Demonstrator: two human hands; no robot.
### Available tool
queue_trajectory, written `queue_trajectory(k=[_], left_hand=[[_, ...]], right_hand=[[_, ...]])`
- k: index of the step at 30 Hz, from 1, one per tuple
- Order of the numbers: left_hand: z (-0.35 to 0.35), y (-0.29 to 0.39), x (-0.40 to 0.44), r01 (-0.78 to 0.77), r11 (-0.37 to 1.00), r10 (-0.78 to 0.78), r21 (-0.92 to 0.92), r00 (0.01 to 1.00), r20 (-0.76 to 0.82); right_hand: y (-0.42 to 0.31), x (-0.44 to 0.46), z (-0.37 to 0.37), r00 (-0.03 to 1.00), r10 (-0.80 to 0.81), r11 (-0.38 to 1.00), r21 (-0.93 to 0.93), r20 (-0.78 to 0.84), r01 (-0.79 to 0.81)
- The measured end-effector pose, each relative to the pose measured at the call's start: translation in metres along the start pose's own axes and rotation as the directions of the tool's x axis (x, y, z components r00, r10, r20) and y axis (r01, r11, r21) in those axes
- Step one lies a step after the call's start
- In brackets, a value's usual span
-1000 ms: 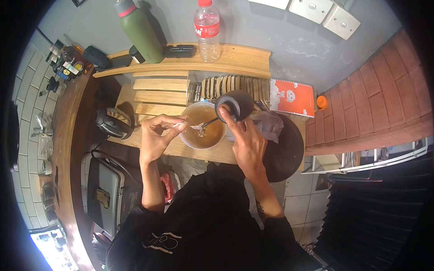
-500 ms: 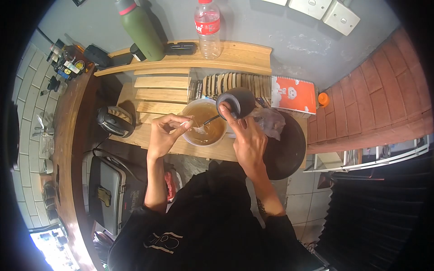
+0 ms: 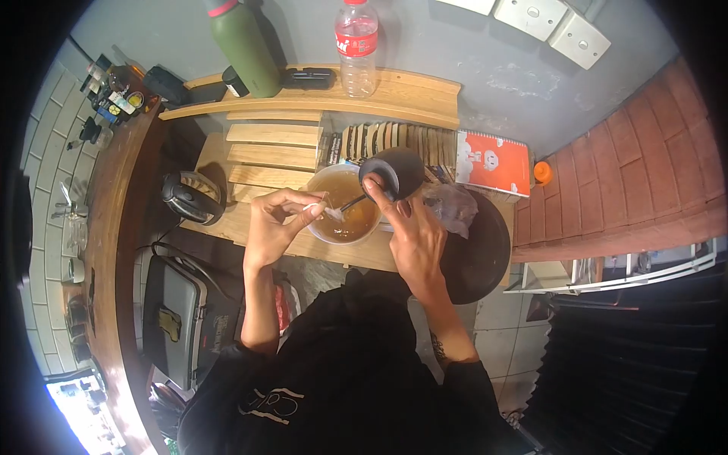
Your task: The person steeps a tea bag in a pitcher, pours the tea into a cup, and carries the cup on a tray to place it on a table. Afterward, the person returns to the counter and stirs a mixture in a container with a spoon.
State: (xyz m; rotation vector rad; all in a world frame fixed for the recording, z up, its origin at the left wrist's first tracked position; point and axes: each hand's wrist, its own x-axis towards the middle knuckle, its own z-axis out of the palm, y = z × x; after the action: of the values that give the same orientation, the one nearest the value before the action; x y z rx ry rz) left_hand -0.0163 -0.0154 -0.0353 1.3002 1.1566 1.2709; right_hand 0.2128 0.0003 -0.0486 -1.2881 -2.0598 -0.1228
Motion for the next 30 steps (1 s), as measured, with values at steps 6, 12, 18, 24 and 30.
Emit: queue_trajectory(k=[6, 12, 18, 24, 30], left_hand=[[0.001, 0.000, 0.004, -0.071, 0.996, 0.071, 0.060, 0.997, 0.009], [0.005, -0.019, 0.001, -0.002, 0.999, 0.001, -0.037, 1.000, -0.013], [0.001, -0.003, 0.000, -0.027, 1.000, 0.027, -0.014, 1.000, 0.006], [0.003, -0.006, -0.003, -0.004, 0.999, 0.004, -0.041, 1.000, -0.002], [0.001, -0.005, -0.002, -0.017, 0.999, 0.017, -0.033, 1.000, -0.009]], right_hand=[[-0.001, 0.004, -0.003, 1.000, 0.013, 0.999, 0.036, -0.003, -0.013], [0.004, -0.003, 0.001, 1.000, -0.021, 0.998, 0.060, -0.023, 0.023], [0.002, 0.000, -0.007, 1.000, 0.029, 1.000, -0.007, 0.005, -0.028], [0.003, -0.005, -0.003, 0.999, -0.034, 0.998, -0.047, 0.028, 0.036], [0.000, -0.001, -0.004, 1.000, -0.005, 1.000, -0.014, 0.003, 0.005]])
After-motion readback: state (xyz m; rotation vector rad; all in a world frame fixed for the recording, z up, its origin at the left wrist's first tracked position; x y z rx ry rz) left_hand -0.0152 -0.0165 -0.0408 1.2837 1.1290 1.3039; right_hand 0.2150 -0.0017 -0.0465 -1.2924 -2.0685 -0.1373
